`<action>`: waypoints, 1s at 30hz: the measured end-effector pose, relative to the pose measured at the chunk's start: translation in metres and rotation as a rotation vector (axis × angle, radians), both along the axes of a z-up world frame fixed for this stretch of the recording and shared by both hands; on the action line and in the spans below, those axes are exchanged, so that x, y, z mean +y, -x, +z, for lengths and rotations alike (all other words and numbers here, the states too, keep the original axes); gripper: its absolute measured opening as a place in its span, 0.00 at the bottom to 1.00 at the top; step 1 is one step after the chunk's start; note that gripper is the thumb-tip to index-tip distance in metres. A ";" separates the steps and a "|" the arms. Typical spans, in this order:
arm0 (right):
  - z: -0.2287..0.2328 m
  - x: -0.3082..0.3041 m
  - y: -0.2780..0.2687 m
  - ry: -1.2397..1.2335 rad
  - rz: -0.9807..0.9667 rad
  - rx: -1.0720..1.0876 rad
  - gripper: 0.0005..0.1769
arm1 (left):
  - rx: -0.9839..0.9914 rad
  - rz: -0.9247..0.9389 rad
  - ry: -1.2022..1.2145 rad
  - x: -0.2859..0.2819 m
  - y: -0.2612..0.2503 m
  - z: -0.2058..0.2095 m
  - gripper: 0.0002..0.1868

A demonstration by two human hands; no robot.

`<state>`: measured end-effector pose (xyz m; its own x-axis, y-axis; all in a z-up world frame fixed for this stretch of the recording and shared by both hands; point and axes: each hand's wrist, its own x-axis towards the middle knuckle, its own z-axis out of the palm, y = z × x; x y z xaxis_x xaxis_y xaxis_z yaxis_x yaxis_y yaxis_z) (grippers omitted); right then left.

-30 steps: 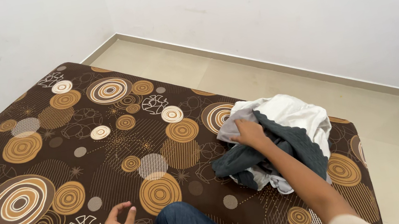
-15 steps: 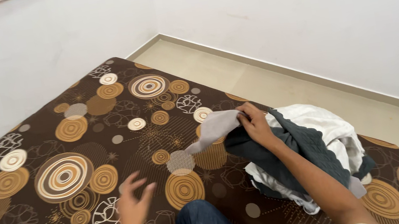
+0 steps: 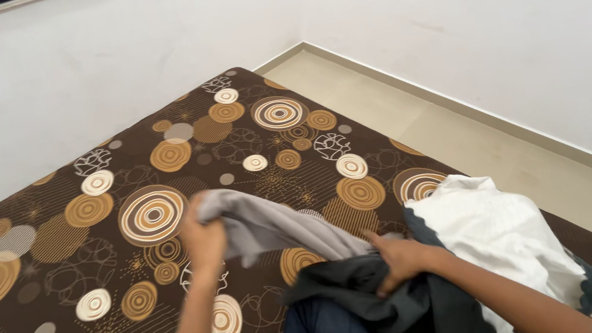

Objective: The person folds multiple towels on a bed. They roll a pink and white checkered towel, then fold a white towel with a dark border, and finally fold a gray towel, placing each folded item in a growing stack.

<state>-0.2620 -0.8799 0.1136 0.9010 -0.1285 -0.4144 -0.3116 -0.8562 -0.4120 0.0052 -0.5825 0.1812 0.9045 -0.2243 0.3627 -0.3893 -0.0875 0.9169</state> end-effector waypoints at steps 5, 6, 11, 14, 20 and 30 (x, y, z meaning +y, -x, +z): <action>-0.042 -0.096 0.053 0.542 -0.270 0.344 0.44 | -0.081 0.447 0.309 0.096 -0.073 0.027 0.18; -0.045 -0.118 0.064 0.656 -0.286 0.448 0.33 | -0.093 0.531 0.443 0.117 -0.083 0.031 0.19; -0.060 -0.174 0.090 0.767 -0.413 0.419 0.24 | -0.139 0.477 -0.196 0.226 -0.076 0.002 0.21; -0.087 -0.144 0.078 0.597 -0.206 0.274 0.33 | -0.002 0.491 -0.435 0.268 -0.055 -0.036 0.24; -0.101 -0.108 0.089 0.474 0.085 0.358 0.34 | 0.477 0.396 -0.099 0.332 -0.005 -0.060 0.31; -0.026 -0.066 -0.066 0.632 0.282 0.280 0.29 | 0.779 0.242 0.260 0.330 0.048 -0.009 0.36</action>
<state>-0.1964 -0.9454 0.0872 0.8064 -0.1978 -0.5574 -0.0660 -0.9666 0.2477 -0.0428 -0.2523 0.1723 0.9292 0.0110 -0.3695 0.3629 0.1636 0.9174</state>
